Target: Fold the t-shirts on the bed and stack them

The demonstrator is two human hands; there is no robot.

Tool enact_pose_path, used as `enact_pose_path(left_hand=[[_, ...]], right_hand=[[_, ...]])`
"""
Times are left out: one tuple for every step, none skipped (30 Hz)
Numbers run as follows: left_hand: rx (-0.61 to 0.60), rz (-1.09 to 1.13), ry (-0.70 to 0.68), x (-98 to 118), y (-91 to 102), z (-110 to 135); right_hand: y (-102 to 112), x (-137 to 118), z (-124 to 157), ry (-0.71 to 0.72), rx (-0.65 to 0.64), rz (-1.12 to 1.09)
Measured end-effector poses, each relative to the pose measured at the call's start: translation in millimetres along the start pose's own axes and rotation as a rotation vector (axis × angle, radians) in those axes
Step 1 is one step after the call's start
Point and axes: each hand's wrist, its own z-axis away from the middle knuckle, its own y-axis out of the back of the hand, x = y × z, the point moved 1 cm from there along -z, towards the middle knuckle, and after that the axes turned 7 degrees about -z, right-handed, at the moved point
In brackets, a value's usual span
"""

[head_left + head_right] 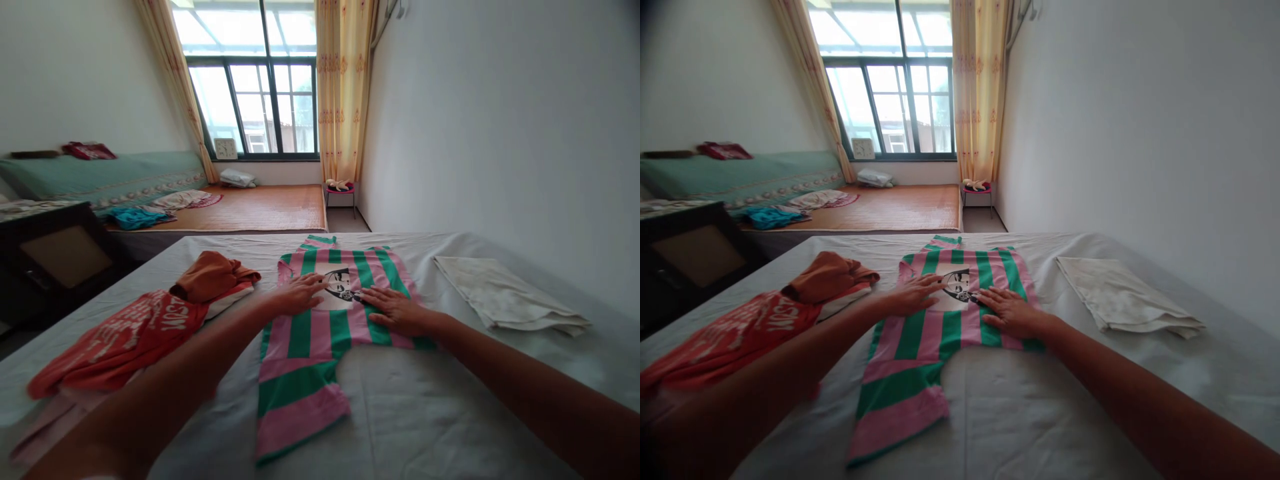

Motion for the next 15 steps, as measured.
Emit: enact_pose_path(left_hand=[[-0.023, 0.03, -0.017, 8.5, -1.0, 12.1], [-0.036, 0.047, -0.009, 14.6, -2.7, 25.3], [-0.038, 0.053, 0.016, 18.3, -4.3, 38.9], [-0.034, 0.054, 0.047, 19.8, -5.2, 52.4], [-0.029, 0.059, 0.071, 19.6, -4.6, 65.5], [-0.027, 0.07, 0.08, 18.5, -2.1, 77.7], [-0.027, 0.088, 0.068, 17.1, 2.5, 89.0], [-0.027, 0.111, 0.043, 16.3, 9.0, 99.4], [-0.029, 0.135, 0.008, 16.5, 16.9, 108.7], [-0.041, 0.159, -0.033, 18.1, 25.5, 117.0], [-0.059, 0.183, -0.072, 21.3, 34.0, 124.0], [-0.085, 0.208, -0.107, 25.8, 41.5, 129.8], [-0.111, 0.235, -0.136, 31.4, 47.5, 134.0], [-0.131, 0.263, -0.158, 37.4, 51.7, 136.7], [-0.14, 0.287, -0.174, 43.3, 54.0, 137.7]], right_hand=[[-2.6, -1.5, 13.1, -0.027, -0.002, -0.008], [-3.7, 1.3, 27.1, -0.066, 0.007, -0.009], [-3.2, 7.3, 41.4, -0.109, 0.026, -0.008], [-1.1, 15.2, 55.6, -0.152, 0.048, -0.008], [2.4, 23.4, 69.0, -0.183, 0.063, -0.013], [7.1, 30.8, 81.5, -0.209, 0.075, -0.021], [12.8, 36.0, 92.7, -0.229, 0.076, -0.035], [19.1, 38.5, 102.6, -0.24, 0.072, -0.055], [25.5, 37.9, 111.3, -0.241, 0.065, -0.081], [31.7, 34.3, 118.6, -0.226, 0.055, -0.114], [37.1, 28.1, 124.6, -0.197, 0.038, -0.155], [41.4, 20.3, 129.3, -0.161, 0.015, -0.2], [44.4, 11.6, 132.7, -0.124, -0.011, -0.242], [46.0, 3.0, 134.7, -0.092, -0.036, -0.278], [46.3, -4.7, 135.3, -0.067, -0.057, -0.304]])
